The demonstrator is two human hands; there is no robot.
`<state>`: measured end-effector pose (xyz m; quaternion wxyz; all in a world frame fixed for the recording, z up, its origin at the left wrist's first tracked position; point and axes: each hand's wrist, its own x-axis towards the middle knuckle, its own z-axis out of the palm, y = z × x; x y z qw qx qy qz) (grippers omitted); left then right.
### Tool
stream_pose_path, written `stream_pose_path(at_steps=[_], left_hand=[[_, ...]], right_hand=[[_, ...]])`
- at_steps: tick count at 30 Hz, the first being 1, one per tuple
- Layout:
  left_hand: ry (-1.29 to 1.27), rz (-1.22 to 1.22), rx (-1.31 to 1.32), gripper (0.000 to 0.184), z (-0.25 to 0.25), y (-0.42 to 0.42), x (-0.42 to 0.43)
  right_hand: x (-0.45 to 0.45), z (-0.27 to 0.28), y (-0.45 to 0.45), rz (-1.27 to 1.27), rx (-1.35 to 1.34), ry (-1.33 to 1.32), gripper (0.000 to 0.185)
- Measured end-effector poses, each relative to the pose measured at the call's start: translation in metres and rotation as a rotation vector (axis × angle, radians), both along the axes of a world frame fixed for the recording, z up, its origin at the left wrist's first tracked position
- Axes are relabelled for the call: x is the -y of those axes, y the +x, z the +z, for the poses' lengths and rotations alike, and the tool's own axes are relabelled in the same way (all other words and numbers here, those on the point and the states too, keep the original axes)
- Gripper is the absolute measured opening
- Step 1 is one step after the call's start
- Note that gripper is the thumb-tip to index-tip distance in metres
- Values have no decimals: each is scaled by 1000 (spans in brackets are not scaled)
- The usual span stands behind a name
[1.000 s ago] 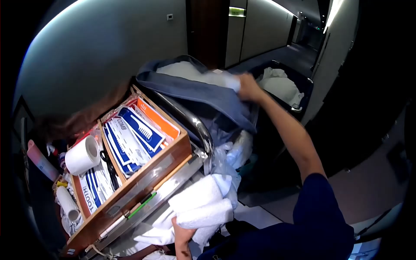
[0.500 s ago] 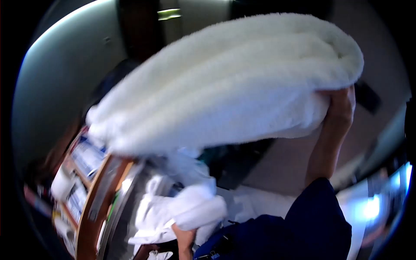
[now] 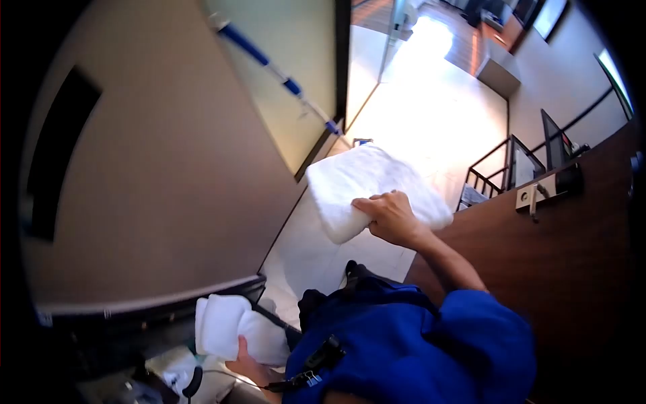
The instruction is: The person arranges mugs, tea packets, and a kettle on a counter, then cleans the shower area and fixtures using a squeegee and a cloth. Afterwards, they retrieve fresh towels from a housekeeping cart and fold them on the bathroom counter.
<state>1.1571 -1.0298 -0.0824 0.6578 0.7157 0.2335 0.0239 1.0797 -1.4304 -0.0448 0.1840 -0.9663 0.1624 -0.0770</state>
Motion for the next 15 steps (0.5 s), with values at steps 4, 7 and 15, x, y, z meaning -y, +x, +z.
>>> stream_pose_path(at_steps=[4, 7, 15], left_hand=[[176, -336, 131, 55, -36, 42, 104], [-124, -562, 179, 59, -44, 66, 207], [-186, -1212, 254, 42, 8, 111, 506]], right_hand=[[101, -49, -39, -428, 69, -34, 36], [183, -69, -73, -704, 39, -70, 30], [304, -92, -194, -1093, 29, 35, 22]])
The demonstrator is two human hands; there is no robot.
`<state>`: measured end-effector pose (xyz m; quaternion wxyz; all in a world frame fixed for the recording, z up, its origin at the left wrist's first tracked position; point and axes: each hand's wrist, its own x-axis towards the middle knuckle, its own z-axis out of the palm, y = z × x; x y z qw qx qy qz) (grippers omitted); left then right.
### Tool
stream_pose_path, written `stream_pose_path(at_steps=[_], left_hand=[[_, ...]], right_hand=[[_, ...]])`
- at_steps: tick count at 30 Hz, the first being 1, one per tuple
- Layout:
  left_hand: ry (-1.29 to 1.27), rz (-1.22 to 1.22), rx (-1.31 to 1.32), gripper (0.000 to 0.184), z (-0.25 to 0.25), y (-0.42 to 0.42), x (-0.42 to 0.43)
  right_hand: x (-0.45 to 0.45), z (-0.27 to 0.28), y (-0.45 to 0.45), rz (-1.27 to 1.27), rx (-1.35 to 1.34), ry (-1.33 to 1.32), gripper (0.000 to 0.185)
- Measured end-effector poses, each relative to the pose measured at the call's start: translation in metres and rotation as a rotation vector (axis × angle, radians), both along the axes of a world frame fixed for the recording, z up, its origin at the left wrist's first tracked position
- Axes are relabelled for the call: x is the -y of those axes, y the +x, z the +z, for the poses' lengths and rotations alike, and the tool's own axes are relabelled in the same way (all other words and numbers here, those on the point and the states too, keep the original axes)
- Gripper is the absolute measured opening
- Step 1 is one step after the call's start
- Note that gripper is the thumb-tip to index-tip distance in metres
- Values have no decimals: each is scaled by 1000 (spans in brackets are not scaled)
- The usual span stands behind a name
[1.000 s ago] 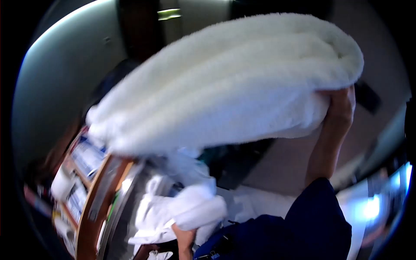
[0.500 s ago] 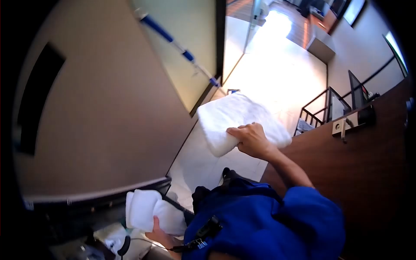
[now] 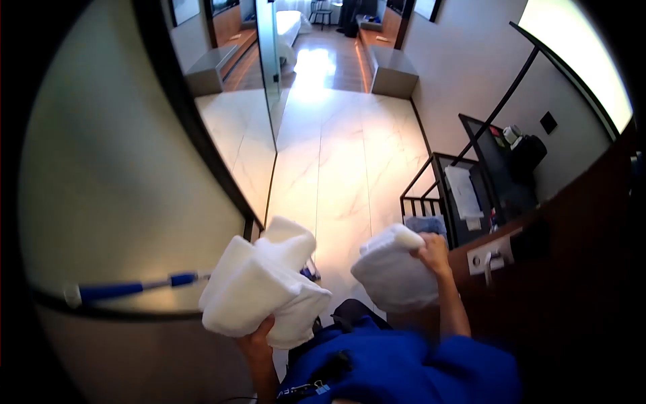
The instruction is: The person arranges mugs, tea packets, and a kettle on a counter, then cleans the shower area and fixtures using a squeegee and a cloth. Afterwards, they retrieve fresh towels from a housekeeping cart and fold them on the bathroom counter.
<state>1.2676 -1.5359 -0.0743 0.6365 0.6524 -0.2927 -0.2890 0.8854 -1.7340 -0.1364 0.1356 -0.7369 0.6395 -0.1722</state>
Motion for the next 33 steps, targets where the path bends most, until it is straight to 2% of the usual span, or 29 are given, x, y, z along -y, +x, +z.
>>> stream_pose_path(at_steps=[2, 3, 5, 8, 9, 10, 12, 14, 16, 17, 19, 23, 26, 28, 30, 31, 32, 33], left_hand=[[-63, -48, -182, 52, 14, 1, 85], [-142, -95, -241, 50, 16, -1, 126], [-106, -172, -255, 49, -1, 0, 203], [-116, -163, -349, 51, -18, -22, 328], [-109, -147, -386, 52, -19, -33, 370], [-99, -130, -426, 53, -20, -45, 411], [-172, -176, -498, 58, -26, -57, 492], [-169, -98, -429, 58, -31, -58, 565], [-84, -14, -261, 57, -24, -47, 629], [-97, -10, -311, 58, -17, -43, 653], [-158, 44, -247, 57, -8, -37, 712], [-186, 108, -228, 57, -12, -39, 853], [-238, 141, -121, 59, -65, -25, 962], [-156, 166, -119, 58, -65, -36, 1047], [-97, 193, -122, 58, -65, -46, 1116], [-88, 202, -112, 58, -66, -44, 1146], [-71, 209, -96, 58, -60, -43, 1173], [78, 209, -49, 56, -29, -56, 1204]], right_hand=[[18, 4, -13, -105, 8, -9, 19], [29, -2, -22, -162, 22, -14, 18], [55, -16, -33, -254, -4, 29, 20], [111, -64, -52, -321, 163, 65, 19], [135, -64, -46, -363, 97, 78, 19], [158, -115, -64, -377, 114, 54, 19], [212, -114, -60, -410, 121, 137, 14], [266, -119, -59, -385, 73, 252, 16], [320, -148, -65, -321, 82, 288, 20], [345, -155, -75, -281, 71, 304, 21], [413, -152, -82, -220, 82, 329, 24], [583, -181, -97, -141, 4, 405, 28], [728, -214, -118, -158, 18, 439, 24], [846, -220, -136, -162, -31, 444, 24], [973, -192, -158, -259, -20, 378, 28], [1032, -166, -170, -296, -105, 345, 34], [1095, -138, -186, -324, -93, 310, 35], [1149, -83, -192, -305, -39, 159, 32]])
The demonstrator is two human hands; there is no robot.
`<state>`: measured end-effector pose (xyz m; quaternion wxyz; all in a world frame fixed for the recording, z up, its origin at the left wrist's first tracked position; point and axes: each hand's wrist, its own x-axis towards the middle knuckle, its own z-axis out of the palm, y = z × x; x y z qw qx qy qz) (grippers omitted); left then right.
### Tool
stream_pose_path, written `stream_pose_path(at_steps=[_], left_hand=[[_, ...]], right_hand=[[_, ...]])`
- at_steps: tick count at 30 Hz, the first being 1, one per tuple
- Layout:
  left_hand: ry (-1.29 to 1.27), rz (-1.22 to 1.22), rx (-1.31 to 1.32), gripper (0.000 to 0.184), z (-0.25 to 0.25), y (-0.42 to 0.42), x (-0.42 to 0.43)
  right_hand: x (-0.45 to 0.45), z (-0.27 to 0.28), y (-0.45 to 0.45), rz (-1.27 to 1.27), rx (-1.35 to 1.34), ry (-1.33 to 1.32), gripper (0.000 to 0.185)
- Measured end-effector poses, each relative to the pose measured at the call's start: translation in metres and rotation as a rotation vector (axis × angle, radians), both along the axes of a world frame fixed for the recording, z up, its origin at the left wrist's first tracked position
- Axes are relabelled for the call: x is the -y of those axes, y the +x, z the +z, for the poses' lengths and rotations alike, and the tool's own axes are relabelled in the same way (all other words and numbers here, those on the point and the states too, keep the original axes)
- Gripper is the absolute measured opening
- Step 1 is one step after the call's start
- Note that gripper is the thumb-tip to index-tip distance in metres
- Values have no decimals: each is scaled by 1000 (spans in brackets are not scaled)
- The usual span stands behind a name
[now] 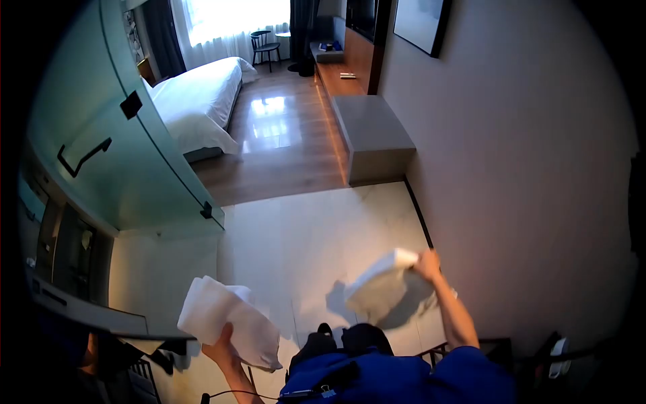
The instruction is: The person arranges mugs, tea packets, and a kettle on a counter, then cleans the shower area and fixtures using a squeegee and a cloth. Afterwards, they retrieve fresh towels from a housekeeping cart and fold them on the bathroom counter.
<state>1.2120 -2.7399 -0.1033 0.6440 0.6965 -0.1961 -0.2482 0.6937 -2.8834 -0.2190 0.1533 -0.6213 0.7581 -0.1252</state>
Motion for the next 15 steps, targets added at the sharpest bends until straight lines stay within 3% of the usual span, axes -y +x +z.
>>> stream_pose_path(at_steps=[4, 7, 11, 13, 14, 15], left_hand=[[-56, 4, -27, 56, 18, -21, 114], [-129, 127, -48, 55, 1, -43, 193], [-240, 163, -29, 51, -12, -88, 296], [-258, 164, -35, 49, -7, -82, 337], [-261, 172, -60, 48, -3, -91, 360], [-159, 191, -10, 45, 3, -96, 394]], right_hand=[[200, 127, -47, 43, 51, -471, 23], [344, 159, -76, 207, -56, -733, 23], [520, 136, -101, 118, -334, -714, 29], [574, 104, -72, 287, -263, -679, 34], [586, 91, -52, 401, -12, -484, 38], [653, -9, -19, 662, 268, -395, 45]])
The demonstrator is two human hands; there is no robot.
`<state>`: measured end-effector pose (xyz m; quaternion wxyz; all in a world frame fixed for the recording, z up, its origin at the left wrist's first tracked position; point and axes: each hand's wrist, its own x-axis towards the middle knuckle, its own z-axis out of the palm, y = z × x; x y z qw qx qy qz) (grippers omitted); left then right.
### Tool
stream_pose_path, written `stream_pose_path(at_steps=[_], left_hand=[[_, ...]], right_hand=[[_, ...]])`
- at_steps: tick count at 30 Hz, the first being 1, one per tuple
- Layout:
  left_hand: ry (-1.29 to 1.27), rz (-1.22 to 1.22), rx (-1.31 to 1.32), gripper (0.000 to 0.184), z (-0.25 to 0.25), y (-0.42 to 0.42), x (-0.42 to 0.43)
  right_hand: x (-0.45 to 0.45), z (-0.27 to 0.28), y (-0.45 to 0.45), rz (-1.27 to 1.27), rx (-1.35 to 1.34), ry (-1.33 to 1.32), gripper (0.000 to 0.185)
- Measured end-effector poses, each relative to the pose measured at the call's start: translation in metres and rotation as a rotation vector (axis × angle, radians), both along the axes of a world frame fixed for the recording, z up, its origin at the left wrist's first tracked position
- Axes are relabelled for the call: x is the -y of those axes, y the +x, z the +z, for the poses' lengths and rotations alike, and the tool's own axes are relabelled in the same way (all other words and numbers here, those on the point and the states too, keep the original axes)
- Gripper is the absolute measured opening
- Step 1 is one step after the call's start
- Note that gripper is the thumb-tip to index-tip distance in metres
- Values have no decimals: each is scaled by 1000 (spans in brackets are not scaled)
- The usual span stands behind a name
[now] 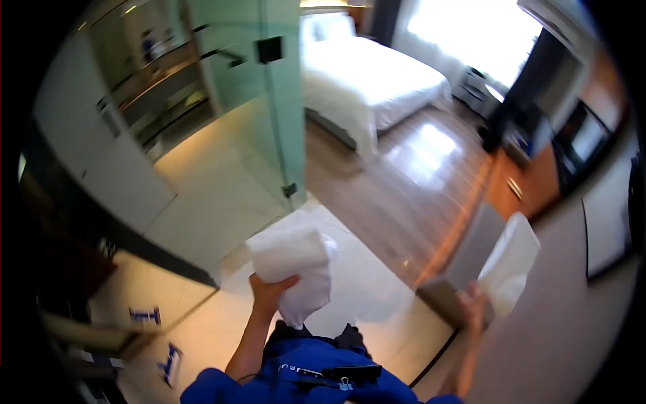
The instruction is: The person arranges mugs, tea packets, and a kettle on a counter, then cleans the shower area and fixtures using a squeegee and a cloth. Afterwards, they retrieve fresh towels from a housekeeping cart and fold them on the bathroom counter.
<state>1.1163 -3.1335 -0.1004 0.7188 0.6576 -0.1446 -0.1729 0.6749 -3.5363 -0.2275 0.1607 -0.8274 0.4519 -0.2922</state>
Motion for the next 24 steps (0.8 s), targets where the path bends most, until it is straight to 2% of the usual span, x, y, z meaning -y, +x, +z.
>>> stream_pose_path(at_steps=[1, 2, 3, 7, 9, 10, 12, 13, 14, 16, 19, 21, 24], left_hand=[[48, -41, -14, 45, 11, 0, 13], [45, -15, -36, 45, 18, -1, 21], [44, -2, -50, 45, 24, 1, 30], [36, 53, -36, 45, 23, 15, 40], [3, 97, -14, 45, 20, 43, 44], [-15, 116, -8, 44, 17, 59, 44], [-29, 125, -25, 44, 12, 98, 42], [-34, 126, -48, 44, 11, 122, 40], [77, 113, -71, 41, 14, 146, 35], [104, 194, 66, 39, 22, 188, 28], [161, 349, 232, 39, 24, 252, 18], [242, 412, 378, 38, 30, 292, 9], [270, 512, 353, 35, 28, 358, -3]], right_hand=[[-32, 39, 71, 152, 107, 391, 48], [-48, 31, 116, 272, 166, 472, 47], [-76, 55, 168, 294, 181, 669, 51], [-138, 77, 303, 727, 669, 1253, 81], [-161, 90, 366, 890, 683, 1382, 76], [-170, 87, 396, 880, 636, 1399, 73], [-177, 78, 448, 896, 338, 1243, 67], [-178, 72, 477, 898, 394, 1260, 62], [-182, 69, 504, 894, 438, 1290, 56], [-196, 91, 564, 901, 494, 1344, 49], [-204, 80, 642, 867, 395, 1091, 46], [-211, 88, 680, 833, 314, 1022, 43], [-220, 98, 741, 873, 233, 929, 44]])
